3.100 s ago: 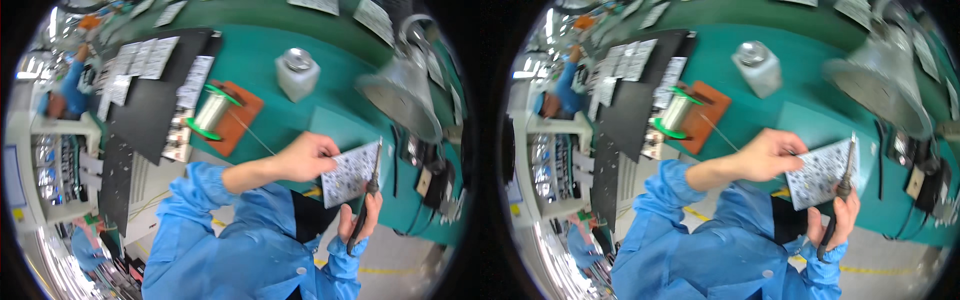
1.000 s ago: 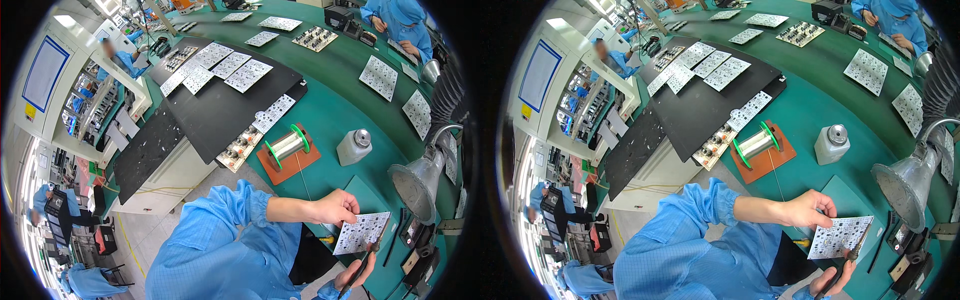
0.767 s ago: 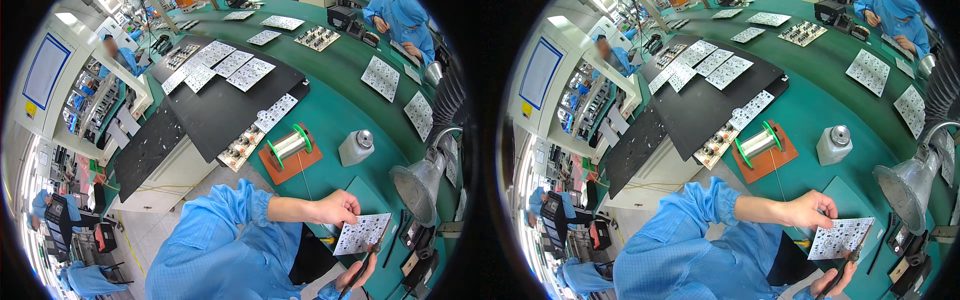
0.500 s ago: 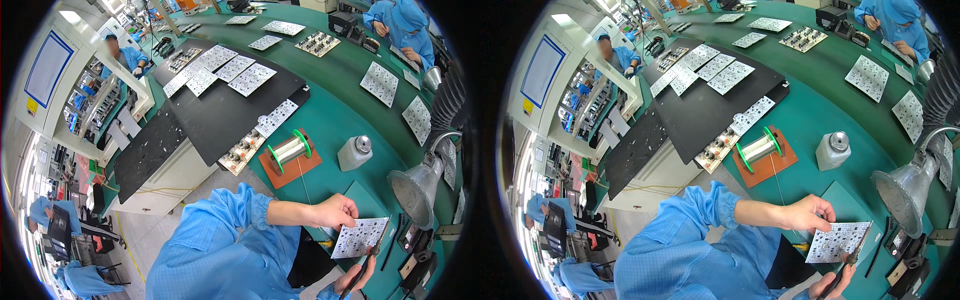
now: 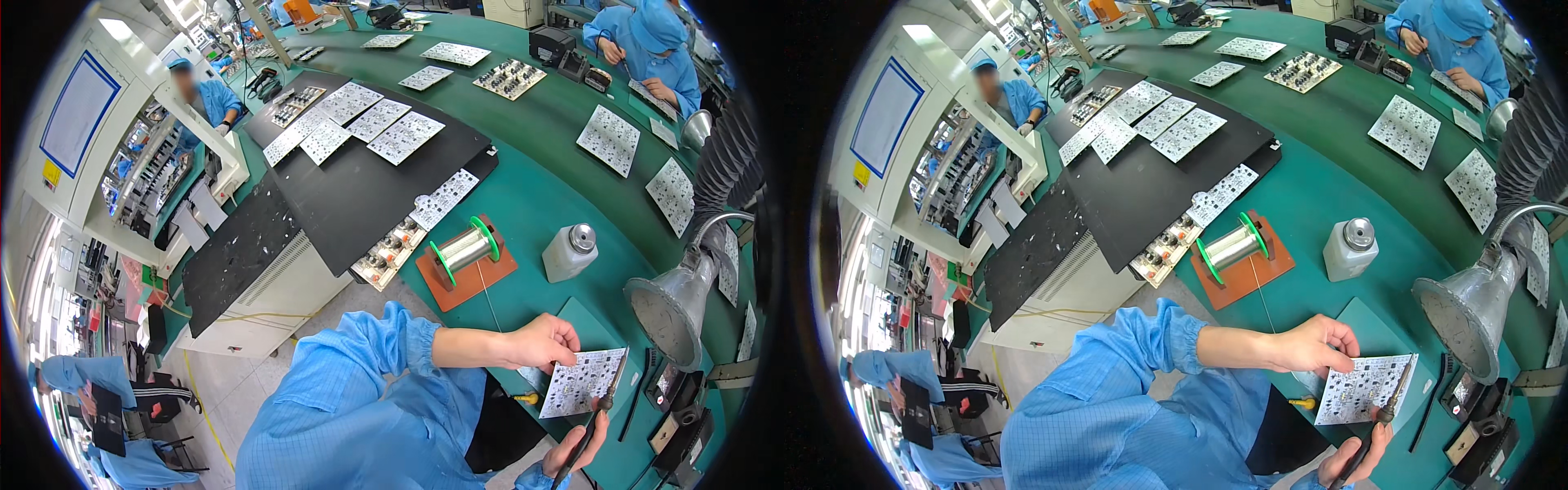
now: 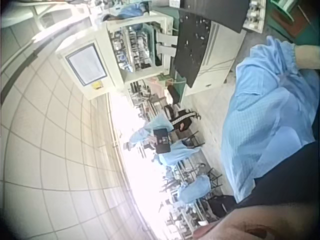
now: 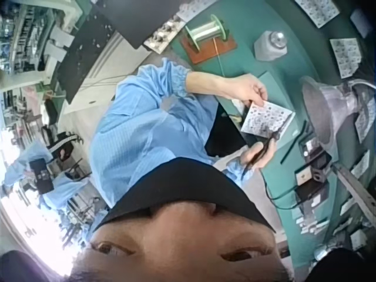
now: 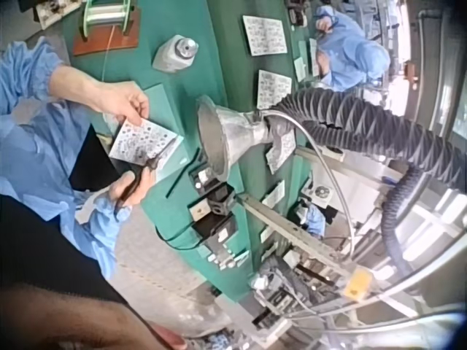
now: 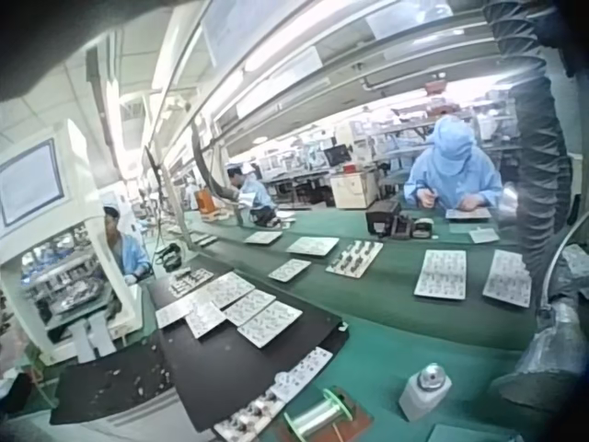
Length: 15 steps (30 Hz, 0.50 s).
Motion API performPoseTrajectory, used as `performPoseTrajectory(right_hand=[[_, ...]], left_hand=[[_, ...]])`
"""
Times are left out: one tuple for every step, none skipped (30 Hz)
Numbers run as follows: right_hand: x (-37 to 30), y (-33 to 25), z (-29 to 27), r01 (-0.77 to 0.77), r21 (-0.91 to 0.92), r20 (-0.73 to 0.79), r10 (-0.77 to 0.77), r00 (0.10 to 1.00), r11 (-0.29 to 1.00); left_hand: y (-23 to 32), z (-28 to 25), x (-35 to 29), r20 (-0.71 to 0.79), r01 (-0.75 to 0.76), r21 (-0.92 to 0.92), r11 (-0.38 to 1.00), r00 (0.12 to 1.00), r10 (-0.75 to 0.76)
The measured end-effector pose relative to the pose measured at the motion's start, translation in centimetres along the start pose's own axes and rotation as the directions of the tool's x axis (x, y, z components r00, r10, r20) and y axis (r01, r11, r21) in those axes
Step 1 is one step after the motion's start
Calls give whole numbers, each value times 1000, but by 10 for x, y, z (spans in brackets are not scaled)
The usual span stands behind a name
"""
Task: Soldering components onto printed circuit boards at a manual assembly station.
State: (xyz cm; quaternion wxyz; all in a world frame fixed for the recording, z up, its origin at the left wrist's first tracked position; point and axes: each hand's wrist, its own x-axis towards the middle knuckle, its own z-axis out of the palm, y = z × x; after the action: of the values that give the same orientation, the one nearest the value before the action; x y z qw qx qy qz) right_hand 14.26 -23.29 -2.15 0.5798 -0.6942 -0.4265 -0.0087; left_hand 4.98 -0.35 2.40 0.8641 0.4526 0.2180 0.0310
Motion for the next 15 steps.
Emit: performPoseTrajectory(right_hand=[[0, 0, -1, -2, -17, 5, 2, 1000, 1000], [0, 0, -1, -3, -35, 11, 4, 1000, 999], [1, 0, 0, -2, -35, 11, 2, 1000, 999], [2, 0, 0, 8, -29, 7, -8, 1000, 1000], [3, -1, 1, 19, -24, 4, -19, 1000, 1000], [4, -2, 1, 23, -22, 10, -22, 1000, 1000], [4, -4, 1, 34, -3, 16, -34, 999, 999], [4, -7, 2, 46, 17, 24, -46, 999, 999], [8, -11, 5, 54, 18, 35, -55, 998, 998], [11, -16, 8, 87, -25, -66, -89, 994, 996], [14, -20, 11, 116, -70, -166, -126, 978, 991], [16, -21, 11, 126, -69, -155, -135, 979, 990], [16, -22, 12, 139, -130, -166, -160, 973, 982], [18, -23, 13, 151, -191, -176, -185, 967, 970], [18, -24, 15, 157, -191, -168, -190, 967, 969]], left_hand=[[0, 0, 0, -3, 12, -4, 1000, 1000, -12], [0, -1, 1, -4, 10, -4, 1000, 1000, -10], [-1, -2, 1, -3, 14, 1, 1000, 1000, -14], [-1, -2, 1, -4, 18, 5, 1000, 1000, -18], [-2, -2, 1, -4, 15, 4, 1000, 1000, -15], [-4, -2, 1, -13, 12, -24, 1000, 1000, -12], [-5, -2, 1, -22, 7, -54, 999, 1000, -8], [-7, -2, 1, -27, -1, -60, 998, 1000, -1], [-8, 0, 3, -35, -15, -63, 998, 999, 13], [-9, 1, 4, -44, -30, -67, 997, 999, 27], [-10, 3, 4, -49, -42, -76, 996, 998, 38], [-11, 5, 4, -87, -78, -64, 995, 994, 72], [-12, 6, 5, -124, -113, -50, 992, 987, 106], [-14, 5, 7, -133, -143, -37, 989, 982, 137], [-15, 6, 7, -136, -149, -43, 988, 980, 142]])
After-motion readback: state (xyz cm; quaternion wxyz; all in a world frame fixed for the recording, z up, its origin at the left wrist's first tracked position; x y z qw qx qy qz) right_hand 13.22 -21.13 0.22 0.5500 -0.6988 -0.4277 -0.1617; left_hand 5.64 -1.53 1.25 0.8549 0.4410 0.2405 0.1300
